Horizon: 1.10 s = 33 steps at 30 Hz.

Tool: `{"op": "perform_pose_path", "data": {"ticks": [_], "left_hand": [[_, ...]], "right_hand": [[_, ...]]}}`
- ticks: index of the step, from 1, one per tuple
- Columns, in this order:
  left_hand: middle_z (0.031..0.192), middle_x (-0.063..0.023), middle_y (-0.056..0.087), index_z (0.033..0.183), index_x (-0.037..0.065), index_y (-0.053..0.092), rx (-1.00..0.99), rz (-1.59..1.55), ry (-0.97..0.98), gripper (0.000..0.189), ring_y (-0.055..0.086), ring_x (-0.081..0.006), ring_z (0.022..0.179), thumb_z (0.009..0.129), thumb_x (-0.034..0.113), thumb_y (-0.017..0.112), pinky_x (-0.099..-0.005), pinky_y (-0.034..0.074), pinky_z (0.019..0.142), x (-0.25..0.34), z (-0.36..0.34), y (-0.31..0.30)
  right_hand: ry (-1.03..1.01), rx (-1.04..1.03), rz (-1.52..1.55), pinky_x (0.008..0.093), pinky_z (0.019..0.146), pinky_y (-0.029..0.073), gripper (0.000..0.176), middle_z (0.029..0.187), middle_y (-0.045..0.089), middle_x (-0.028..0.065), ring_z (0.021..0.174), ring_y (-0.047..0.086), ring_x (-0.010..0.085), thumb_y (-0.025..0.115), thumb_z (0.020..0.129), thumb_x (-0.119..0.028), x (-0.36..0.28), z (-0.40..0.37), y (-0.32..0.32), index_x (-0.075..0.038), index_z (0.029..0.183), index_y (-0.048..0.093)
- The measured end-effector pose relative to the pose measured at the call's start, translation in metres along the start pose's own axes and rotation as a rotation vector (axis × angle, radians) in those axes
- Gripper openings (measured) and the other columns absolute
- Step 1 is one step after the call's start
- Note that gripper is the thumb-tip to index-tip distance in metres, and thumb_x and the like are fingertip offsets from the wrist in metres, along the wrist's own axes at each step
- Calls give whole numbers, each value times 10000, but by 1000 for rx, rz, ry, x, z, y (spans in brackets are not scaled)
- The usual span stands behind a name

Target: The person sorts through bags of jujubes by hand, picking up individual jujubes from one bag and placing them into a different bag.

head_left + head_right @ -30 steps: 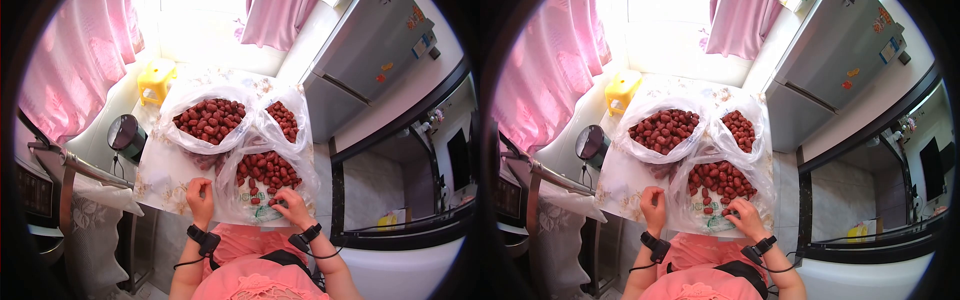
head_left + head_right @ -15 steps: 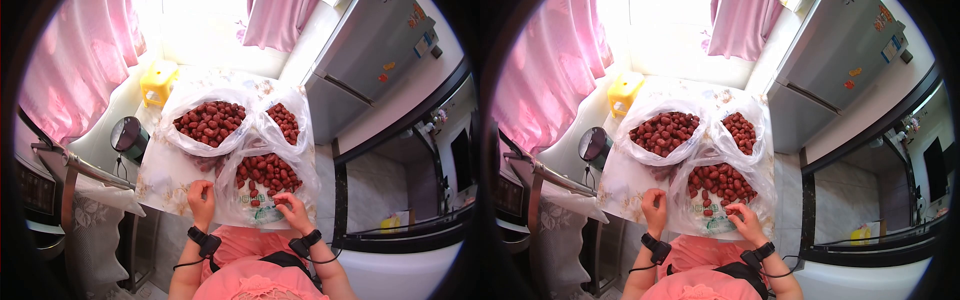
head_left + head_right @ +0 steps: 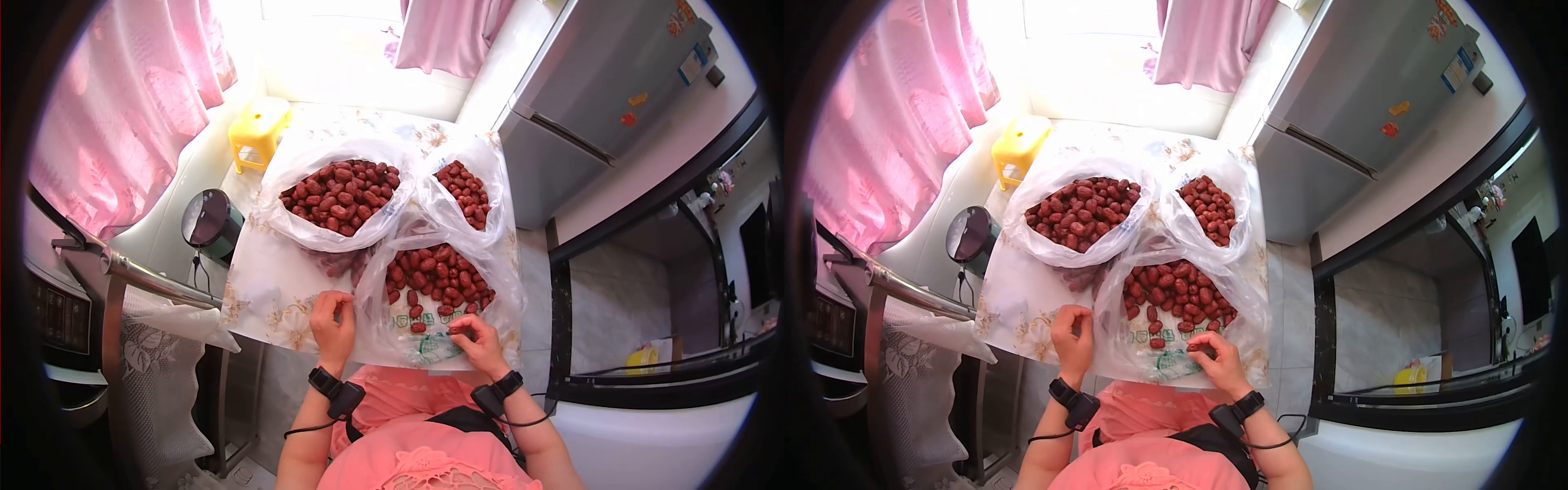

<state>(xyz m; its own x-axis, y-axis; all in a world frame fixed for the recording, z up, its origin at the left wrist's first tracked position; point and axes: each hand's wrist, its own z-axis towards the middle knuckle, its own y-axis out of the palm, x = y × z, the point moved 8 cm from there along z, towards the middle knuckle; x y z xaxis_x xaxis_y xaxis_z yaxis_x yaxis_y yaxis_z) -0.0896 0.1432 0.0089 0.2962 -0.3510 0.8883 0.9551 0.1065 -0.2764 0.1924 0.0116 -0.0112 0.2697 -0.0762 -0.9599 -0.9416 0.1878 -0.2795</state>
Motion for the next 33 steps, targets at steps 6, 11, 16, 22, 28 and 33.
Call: {"op": "perform_pose_path", "data": {"ticks": [6,11,16,22,28,33], "left_hand": [[868,-102,623,889,4,649,-6,4,-5,80,607,-235,719,844,-62,643,-320,488,650,0,1,-1],[875,-103,628,889,5,648,-6,1,-3,82,613,-234,729,845,-64,640,-319,492,651,-1,1,-1],[872,-102,626,890,3,646,10,-23,-7,85,613,-230,725,842,-67,636,-318,491,650,2,1,-3],[870,-100,622,890,0,642,14,-38,-12,104,605,-219,716,826,-81,626,-310,485,646,1,1,-3],[875,-99,622,893,-4,643,10,-24,-12,93,600,-216,722,834,-75,632,-308,482,646,-3,0,-3],[880,-97,623,896,-4,645,11,-48,-7,84,599,-212,725,847,-70,633,-302,481,649,-4,0,-4]], "right_hand": [[-23,10,24,265,813,516,171,991,691,48,913,642,115,747,853,-9,4,0,1,-18,1004,667],[-20,12,45,261,816,513,154,1021,696,47,915,642,113,759,866,-34,6,-1,1,-21,997,678],[105,84,399,288,869,546,214,1090,704,90,960,670,143,624,1007,-132,-8,2,0,-14,1186,619],[204,227,1040,318,859,562,278,1081,715,107,913,683,164,568,1033,-324,-18,-8,-19,-77,1148,619],[216,224,1224,314,844,511,287,1049,725,73,900,644,155,539,1039,-360,-40,-13,-18,-92,1096,626],[243,208,1301,304,829,490,292,1026,728,69,881,635,158,537,1039,-361,-41,-14,-13,-86,1086,623]]}}
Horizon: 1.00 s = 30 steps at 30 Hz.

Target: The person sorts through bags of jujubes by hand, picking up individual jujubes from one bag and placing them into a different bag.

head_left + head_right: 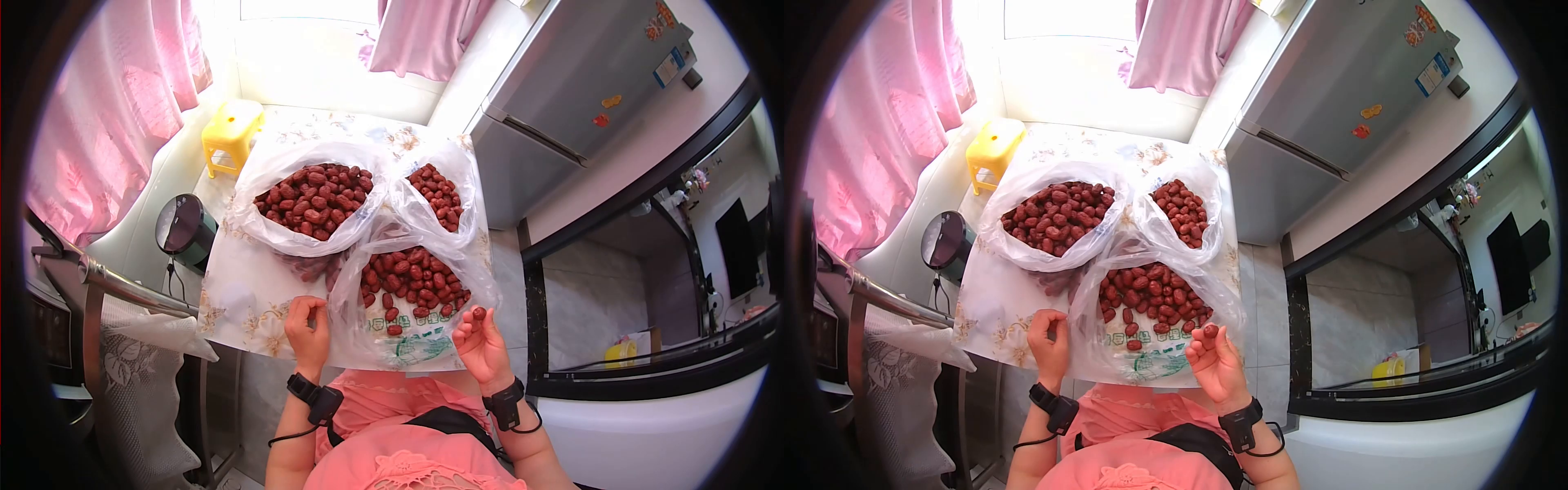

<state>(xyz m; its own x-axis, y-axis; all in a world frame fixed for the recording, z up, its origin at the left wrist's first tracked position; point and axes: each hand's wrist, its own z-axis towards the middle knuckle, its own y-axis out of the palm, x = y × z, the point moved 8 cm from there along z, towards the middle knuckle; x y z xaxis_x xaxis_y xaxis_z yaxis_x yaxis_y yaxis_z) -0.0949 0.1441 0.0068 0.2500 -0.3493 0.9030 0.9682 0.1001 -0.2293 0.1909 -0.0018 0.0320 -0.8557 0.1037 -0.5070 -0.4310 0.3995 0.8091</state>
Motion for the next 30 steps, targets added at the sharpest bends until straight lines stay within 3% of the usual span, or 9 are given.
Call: {"op": "perform_pose_path", "data": {"ticks": [12,14,15,17,20,30], "left_hand": [[886,-97,624,895,-7,642,17,-23,-5,85,603,-209,731,848,-77,630,-299,485,653,3,2,-3],[887,-98,625,894,-7,642,21,-26,-3,85,604,-210,730,848,-77,629,-300,486,651,2,2,-4],[887,-100,625,894,-6,642,23,-30,-1,86,605,-212,729,847,-77,629,-302,488,650,2,2,-4],[886,-100,625,893,-6,642,21,-24,10,86,607,-212,728,847,-78,629,-303,488,647,3,2,-4],[883,-101,625,892,-6,642,18,-18,20,87,608,-212,725,845,-78,629,-305,489,643,4,3,-4],[861,-103,620,887,4,644,40,-37,11,90,608,-220,718,834,-68,638,-311,490,640,-3,1,-4]], "right_hand": [[35,-70,83,311,820,494,245,1006,711,93,872,629,161,577,1034,-295,7,-2,14,-70,1131,594],[-181,-10,-504,310,830,505,205,1024,700,110,914,633,153,639,997,-179,-10,-6,23,-56,1153,586],[-178,-12,-503,310,830,505,205,1024,700,110,914,633,153,639,997,-179,-8,-6,29,-56,1153,586],[-448,35,-835,274,837,524,204,1102,693,113,942,641,142,658,963,-69,-21,-13,47,-24,1147,582],[-323,-16,-762,270,839,514,226,1130,688,106,935,639,135,666,956,-55,-19,-9,43,-13,1162,585],[-194,-58,-612,263,832,502,261,1077,698,91,907,634,118,688,957,-109,-10,7,36,-6,1185,613]]}}
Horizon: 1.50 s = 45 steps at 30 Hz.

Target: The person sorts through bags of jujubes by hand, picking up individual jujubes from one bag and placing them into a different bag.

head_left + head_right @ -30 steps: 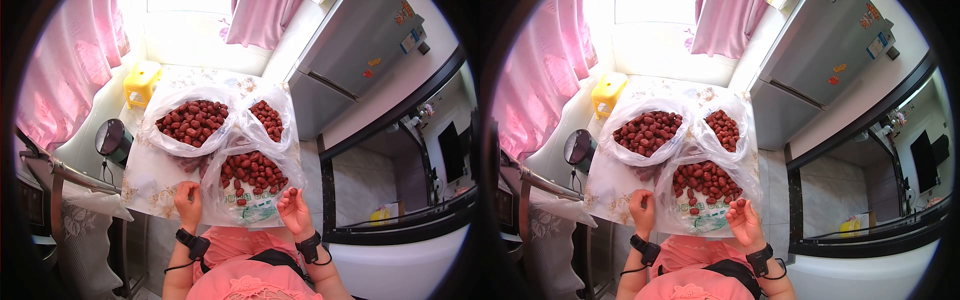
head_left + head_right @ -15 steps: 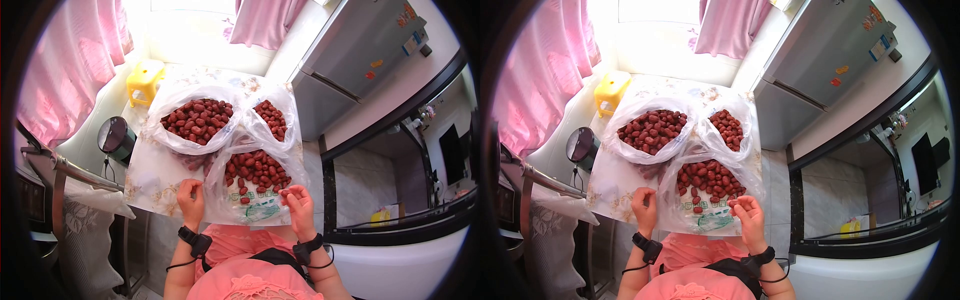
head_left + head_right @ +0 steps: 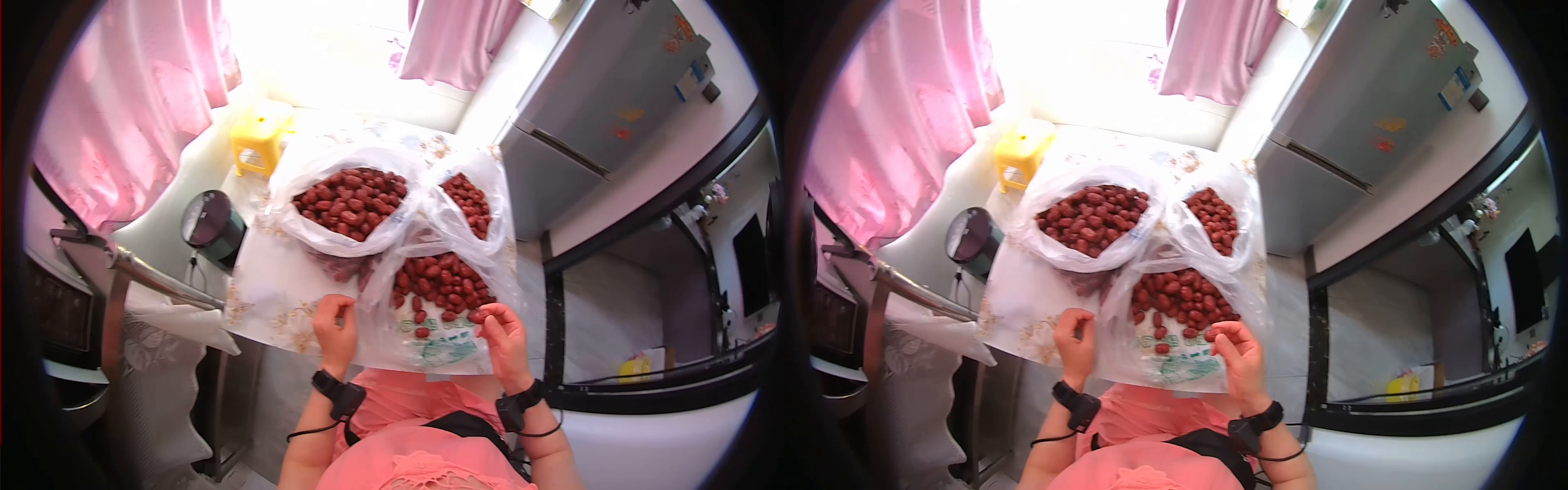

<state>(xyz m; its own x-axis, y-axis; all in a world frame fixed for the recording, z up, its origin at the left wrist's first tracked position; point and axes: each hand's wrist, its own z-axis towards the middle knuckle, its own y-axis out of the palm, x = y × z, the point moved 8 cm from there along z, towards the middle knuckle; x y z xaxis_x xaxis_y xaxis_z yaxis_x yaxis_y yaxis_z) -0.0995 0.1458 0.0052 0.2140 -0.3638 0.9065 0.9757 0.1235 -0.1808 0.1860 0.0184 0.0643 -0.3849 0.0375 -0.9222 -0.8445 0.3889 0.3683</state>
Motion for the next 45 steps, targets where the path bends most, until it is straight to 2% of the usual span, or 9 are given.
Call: {"op": "perform_pose_path", "data": {"ticks": [6,14,27,30,35,38,42,44,45], "left_hand": [[846,-107,622,881,6,649,-5,11,13,79,608,-215,690,839,-60,636,-310,488,626,6,1,-1],[828,-84,628,878,4,653,17,6,-7,72,608,-180,705,834,-51,640,-288,483,654,5,1,-1],[826,-97,616,869,13,648,-32,61,25,76,595,-223,668,839,-57,640,-320,474,614,7,1,6],[834,-98,620,871,14,650,-40,81,24,78,598,-225,675,837,-56,643,-320,476,614,9,1,7],[838,-98,624,873,12,652,-27,69,7,81,604,-227,685,832,-58,646,-323,486,624,9,0,5],[843,-99,626,876,10,652,-29,83,35,86,608,-227,684,829,-62,645,-320,490,627,9,0,4],[845,-100,629,875,10,652,-30,72,25,87,611,-228,684,828,-63,645,-320,491,623,7,0,4],[845,-99,629,875,10,652,-39,59,17,86,611,-228,684,829,-62,645,-320,492,622,8,-1,8],[844,-99,630,875,10,653,-38,55,6,83,613,-227,685,831,-60,645,-320,492,623,7,0,7]], "right_hand": [[-126,-155,-343,222,813,501,220,1042,696,17,910,621,67,668,940,-15,-44,48,81,-22,1157,628],[-419,-263,-508,239,722,510,318,951,670,8,797,603,74,729,905,-78,-41,141,172,-17,1197,619],[-109,-91,-697,236,723,509,249,903,684,12,798,631,69,732,881,-71,19,47,-21,-28,1118,671],[-179,-182,-909,258,683,506,143,902,691,37,753,640,103,757,825,-48,14,27,-6,-29,960,716],[-294,-414,-965,302,689,528,193,983,682,78,774,654,196,768,802,-66,35,21,45,-56,988,716],[-449,-507,-1211,302,747,519,283,1025,679,84,913,655,197,746,824,-83,48,21,63,-84,1104,703],[-198,-399,-1015,287,800,516,299,1058,694,65,985,657,166,695,894,-78,42,22,53,-85,1193,687],[146,-349,-374,285,862,515,314,1128,692,55,1047,651,146,624,982,-97,58,22,32,-54,1293,629],[144,-338,-377,285,862,515,314,1128,692,55,1047,651,146,624,982,-97,57,20,27,-54,1293,629]]}}
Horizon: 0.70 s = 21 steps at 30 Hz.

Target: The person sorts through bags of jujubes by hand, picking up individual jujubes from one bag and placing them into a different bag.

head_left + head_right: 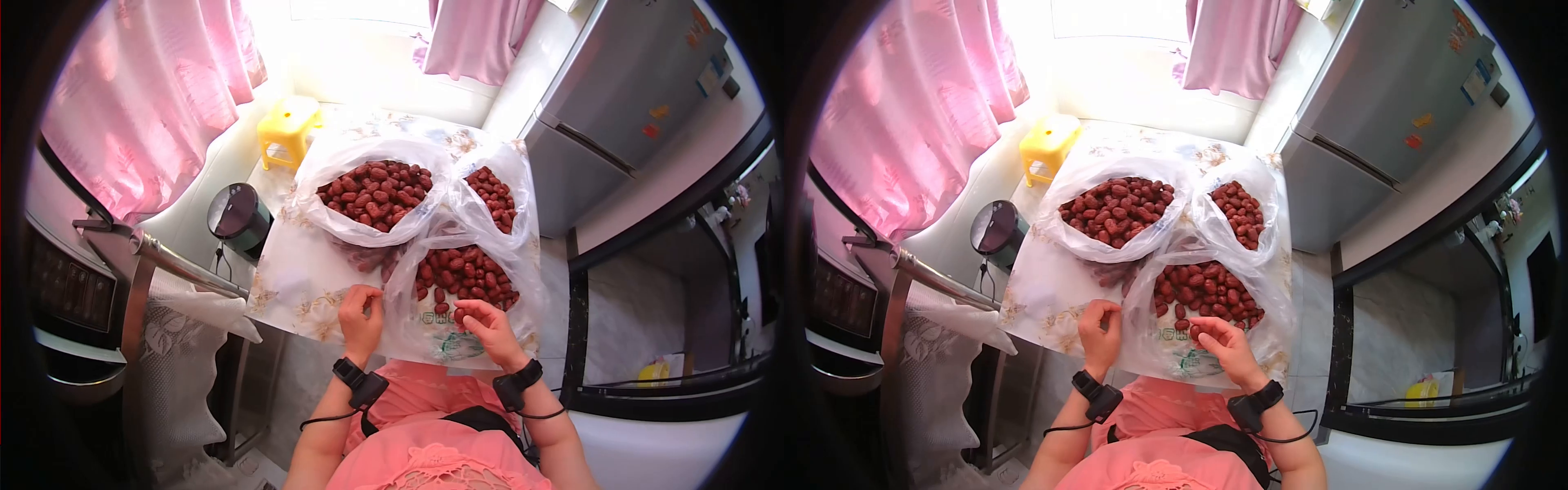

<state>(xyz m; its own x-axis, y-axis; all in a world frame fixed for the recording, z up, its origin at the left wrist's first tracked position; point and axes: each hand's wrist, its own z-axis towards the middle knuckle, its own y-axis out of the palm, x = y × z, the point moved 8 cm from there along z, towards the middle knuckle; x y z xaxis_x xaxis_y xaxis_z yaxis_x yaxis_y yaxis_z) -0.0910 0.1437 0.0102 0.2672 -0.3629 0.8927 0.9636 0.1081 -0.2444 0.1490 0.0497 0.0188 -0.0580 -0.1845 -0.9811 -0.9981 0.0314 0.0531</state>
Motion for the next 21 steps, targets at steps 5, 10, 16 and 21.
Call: {"op": "perform_pose_path", "data": {"ticks": [5,10,16,21], "left_hand": [[845,-94,632,883,9,652,-5,1,-26,69,620,-216,694,841,-46,651,-310,490,626,-2,1,-2],[876,-72,647,954,7,657,44,-177,-155,83,611,-156,730,875,-15,666,-271,491,686,-18,-4,-6],[944,-87,657,995,2,653,-148,-342,78,148,619,-145,778,855,-22,697,-272,498,724,77,-1,-2],[962,-75,651,1059,22,673,-461,-387,37,251,638,-163,810,821,11,753,-289,516,729,94,-23,44]], "right_hand": [[60,-37,334,310,933,508,343,1177,674,79,1086,640,155,579,1034,-159,11,-13,-4,-23,1348,562],[65,-2,416,313,922,518,294,1122,677,73,1066,652,175,600,1018,-141,15,-20,-5,-15,1283,585],[61,18,495,313,908,519,212,1083,677,69,997,650,158,609,1017,-170,17,-28,-5,-36,1180,601],[115,27,685,322,901,534,219,1058,669,60,990,661,167,581,1033,-200,19,-33,9,-35,1177,589]]}}
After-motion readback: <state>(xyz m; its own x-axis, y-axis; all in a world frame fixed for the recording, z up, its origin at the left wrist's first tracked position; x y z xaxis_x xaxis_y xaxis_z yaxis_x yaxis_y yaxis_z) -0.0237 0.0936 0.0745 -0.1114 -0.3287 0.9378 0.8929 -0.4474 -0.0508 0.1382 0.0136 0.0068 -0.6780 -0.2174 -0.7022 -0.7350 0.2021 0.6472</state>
